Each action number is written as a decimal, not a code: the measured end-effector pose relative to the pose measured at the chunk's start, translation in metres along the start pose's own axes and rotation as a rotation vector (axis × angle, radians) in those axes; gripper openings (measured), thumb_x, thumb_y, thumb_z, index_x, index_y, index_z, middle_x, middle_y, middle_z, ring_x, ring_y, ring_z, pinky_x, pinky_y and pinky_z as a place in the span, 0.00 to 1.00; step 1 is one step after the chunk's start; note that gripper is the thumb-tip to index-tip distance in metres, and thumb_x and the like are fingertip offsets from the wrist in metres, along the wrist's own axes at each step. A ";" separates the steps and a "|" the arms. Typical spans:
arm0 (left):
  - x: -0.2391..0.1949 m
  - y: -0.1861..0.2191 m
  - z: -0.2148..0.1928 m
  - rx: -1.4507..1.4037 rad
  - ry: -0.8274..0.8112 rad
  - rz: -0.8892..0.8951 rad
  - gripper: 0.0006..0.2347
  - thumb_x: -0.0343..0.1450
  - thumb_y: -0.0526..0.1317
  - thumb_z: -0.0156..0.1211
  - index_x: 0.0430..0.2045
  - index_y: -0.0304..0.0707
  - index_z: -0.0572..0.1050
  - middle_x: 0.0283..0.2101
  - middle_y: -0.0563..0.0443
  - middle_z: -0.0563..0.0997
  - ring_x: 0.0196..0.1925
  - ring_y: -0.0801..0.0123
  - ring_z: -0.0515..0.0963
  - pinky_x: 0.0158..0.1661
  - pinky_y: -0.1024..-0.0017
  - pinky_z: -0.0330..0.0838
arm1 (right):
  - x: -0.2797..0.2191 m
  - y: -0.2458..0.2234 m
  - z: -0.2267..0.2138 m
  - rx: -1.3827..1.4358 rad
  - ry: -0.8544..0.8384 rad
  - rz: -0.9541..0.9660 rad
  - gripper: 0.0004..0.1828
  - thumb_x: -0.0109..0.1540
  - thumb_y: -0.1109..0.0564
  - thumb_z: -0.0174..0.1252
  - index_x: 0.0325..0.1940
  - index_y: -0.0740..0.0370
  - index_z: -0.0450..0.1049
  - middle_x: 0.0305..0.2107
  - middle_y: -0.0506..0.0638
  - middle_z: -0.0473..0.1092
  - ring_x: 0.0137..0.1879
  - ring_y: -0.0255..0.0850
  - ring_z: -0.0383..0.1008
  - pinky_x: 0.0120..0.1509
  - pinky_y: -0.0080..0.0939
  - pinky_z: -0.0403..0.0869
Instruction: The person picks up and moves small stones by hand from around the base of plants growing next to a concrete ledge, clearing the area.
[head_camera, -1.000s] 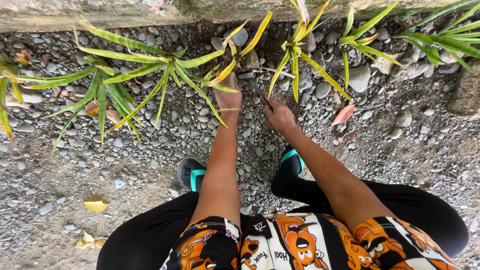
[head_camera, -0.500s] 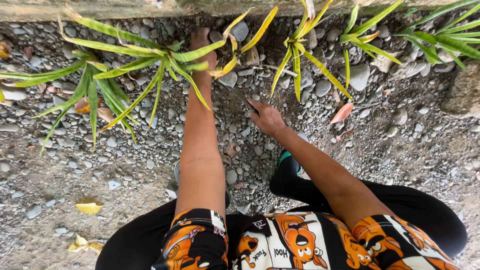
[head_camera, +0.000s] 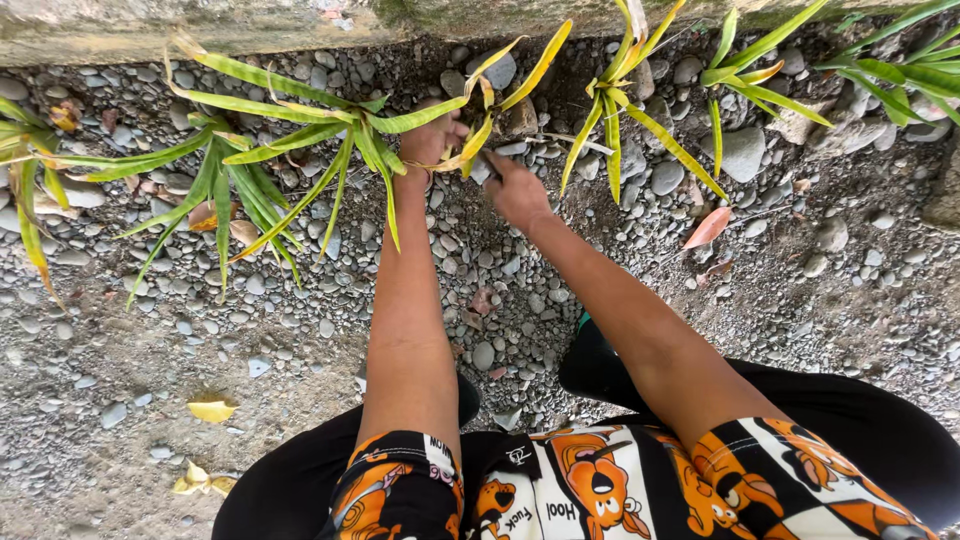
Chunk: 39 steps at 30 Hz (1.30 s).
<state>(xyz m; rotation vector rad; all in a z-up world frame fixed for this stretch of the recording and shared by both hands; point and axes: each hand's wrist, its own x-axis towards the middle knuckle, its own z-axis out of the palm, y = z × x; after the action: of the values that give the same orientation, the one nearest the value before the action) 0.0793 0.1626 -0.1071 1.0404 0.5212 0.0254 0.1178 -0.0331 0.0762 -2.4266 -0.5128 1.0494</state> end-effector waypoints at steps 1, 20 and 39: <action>-0.004 0.001 -0.002 0.060 0.049 0.023 0.10 0.76 0.43 0.51 0.37 0.36 0.76 0.30 0.49 0.83 0.30 0.67 0.85 0.33 0.66 0.80 | 0.005 0.002 -0.001 -0.002 -0.005 0.001 0.33 0.61 0.56 0.53 0.72 0.48 0.63 0.48 0.58 0.71 0.41 0.47 0.79 0.47 0.46 0.79; -0.027 -0.013 0.019 1.307 0.425 0.583 0.06 0.63 0.42 0.64 0.30 0.50 0.82 0.40 0.41 0.84 0.43 0.47 0.82 0.43 0.61 0.77 | -0.001 -0.010 -0.024 0.457 -0.038 0.212 0.25 0.64 0.52 0.59 0.64 0.61 0.69 0.24 0.46 0.67 0.24 0.34 0.66 0.27 0.38 0.71; -0.096 0.055 0.016 1.404 0.279 -0.328 0.12 0.81 0.40 0.47 0.48 0.35 0.78 0.50 0.33 0.81 0.50 0.46 0.82 0.48 0.53 0.78 | 0.008 0.000 -0.022 0.388 0.013 0.219 0.30 0.63 0.50 0.62 0.68 0.59 0.69 0.27 0.47 0.71 0.25 0.34 0.69 0.30 0.39 0.73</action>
<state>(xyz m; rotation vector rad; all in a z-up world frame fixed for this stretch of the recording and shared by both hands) 0.0138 0.1533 -0.0170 2.3142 0.9955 -0.5676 0.1395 -0.0350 0.0853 -2.1712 -0.0291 1.1029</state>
